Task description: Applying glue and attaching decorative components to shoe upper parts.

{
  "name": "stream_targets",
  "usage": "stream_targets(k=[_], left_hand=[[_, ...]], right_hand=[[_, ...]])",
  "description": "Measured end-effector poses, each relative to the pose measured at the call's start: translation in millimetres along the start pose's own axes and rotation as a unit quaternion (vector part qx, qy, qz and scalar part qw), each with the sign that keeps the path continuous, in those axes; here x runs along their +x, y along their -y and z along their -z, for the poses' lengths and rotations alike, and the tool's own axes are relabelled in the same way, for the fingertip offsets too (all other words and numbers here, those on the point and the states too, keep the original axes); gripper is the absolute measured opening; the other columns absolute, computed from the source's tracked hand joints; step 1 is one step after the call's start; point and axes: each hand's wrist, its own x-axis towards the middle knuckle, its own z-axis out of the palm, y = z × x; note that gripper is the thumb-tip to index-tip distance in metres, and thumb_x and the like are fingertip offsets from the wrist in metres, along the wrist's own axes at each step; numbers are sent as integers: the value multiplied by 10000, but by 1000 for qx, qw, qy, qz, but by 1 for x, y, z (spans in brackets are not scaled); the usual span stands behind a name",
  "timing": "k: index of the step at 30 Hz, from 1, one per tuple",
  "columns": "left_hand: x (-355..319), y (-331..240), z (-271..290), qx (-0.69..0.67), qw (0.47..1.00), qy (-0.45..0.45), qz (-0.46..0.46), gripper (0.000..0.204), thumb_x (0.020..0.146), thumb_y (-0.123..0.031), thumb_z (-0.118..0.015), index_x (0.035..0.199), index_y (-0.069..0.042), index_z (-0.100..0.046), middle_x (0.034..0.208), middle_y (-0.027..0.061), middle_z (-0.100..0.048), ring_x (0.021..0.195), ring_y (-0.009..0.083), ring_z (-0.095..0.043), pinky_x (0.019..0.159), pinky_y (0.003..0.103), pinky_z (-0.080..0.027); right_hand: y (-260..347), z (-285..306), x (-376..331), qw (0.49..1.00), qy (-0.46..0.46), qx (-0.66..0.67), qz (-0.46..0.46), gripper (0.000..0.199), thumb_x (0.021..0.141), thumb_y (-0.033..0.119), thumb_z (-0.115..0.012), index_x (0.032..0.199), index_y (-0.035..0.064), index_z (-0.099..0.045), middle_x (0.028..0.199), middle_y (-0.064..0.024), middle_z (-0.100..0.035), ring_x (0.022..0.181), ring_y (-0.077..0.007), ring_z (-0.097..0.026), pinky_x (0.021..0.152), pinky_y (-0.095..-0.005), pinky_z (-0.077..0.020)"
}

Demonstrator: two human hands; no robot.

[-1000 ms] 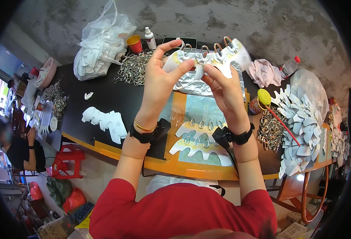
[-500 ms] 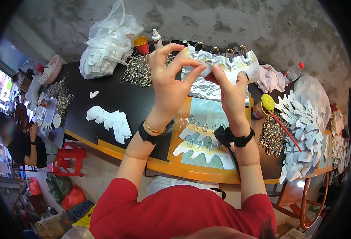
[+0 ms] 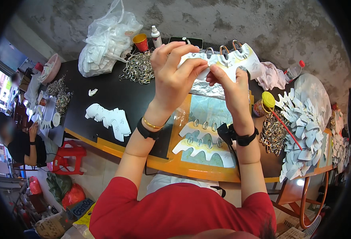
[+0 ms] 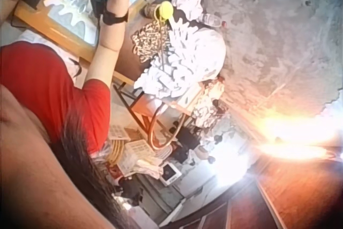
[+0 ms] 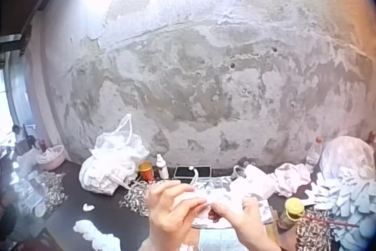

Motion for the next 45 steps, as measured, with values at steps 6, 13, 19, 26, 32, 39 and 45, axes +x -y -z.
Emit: stream_targets(k=[6, 13, 19, 26, 32, 39, 45], left_hand=[[1, 0, 2, 11, 1000, -3, 0, 115, 680, -178, -722, 778, -149, -668, 972, -24, -583, 1007, 203, -501, 932, 405, -309], [4, -5, 5, 12, 999, 39, 13, 114, 679, -126, -723, 776, -131, -663, 933, -17, -589, 984, 192, -516, 921, 390, -314], [1, -2, 1, -55, 997, 39, 39, 125, 664, -76, -714, 772, -95, -656, 886, -3, -589, 917, 185, -543, 886, 384, -337], [2, -8, -1, -26, 999, 14, 17, 117, 655, -104, -708, 730, -122, -620, 854, -28, -582, 919, 160, -537, 943, 385, -290], [2, -9, -1, 70, 996, 3, -60, 129, 643, -140, -717, 726, -155, -620, 887, -76, -584, 952, 139, -526, 999, 396, -224], [1, -4, 5, 88, 990, 66, -85, 142, 653, -115, -705, 772, -157, -641, 892, -65, -586, 941, 140, -535, 993, 397, -246], [0, -6, 2, 50, 992, 93, -73, 128, 678, -99, -696, 787, -135, -638, 906, -32, -573, 949, 169, -525, 986, 407, -255]], right_hand=[[5, 0, -2, 994, 11, 96, -52, 210, 823, 173, -636, 852, -35, -622, 729, -74, -624, 635, -116, -577, 587, -236, -458], [2, 5, 1, 993, 22, 91, -71, 206, 831, 185, -632, 871, -16, -618, 742, -54, -621, 638, -98, -561, 581, -225, -445], [6, 0, -1, 998, 19, -57, -5, 208, 824, 188, -638, 792, -18, -639, 698, -56, -628, 610, -85, -560, 564, -217, -442], [4, 0, -3, 999, 10, -34, -6, 197, 821, 179, -639, 784, -14, -630, 689, -50, -616, 593, -86, -546, 545, -225, -430], [-5, 11, 3, 974, 43, 190, -116, 170, 818, 157, -640, 844, -8, -606, 683, -26, -559, 578, -77, -502, 532, -217, -404], [-5, 7, 4, 986, 32, 132, -93, 173, 823, 163, -640, 864, -1, -602, 697, -17, -562, 588, -65, -500, 541, -208, -408], [-4, 7, 4, 994, 9, 85, -60, 169, 814, 169, -649, 834, 11, -595, 693, -10, -558, 583, -65, -487, 538, -207, -394]])
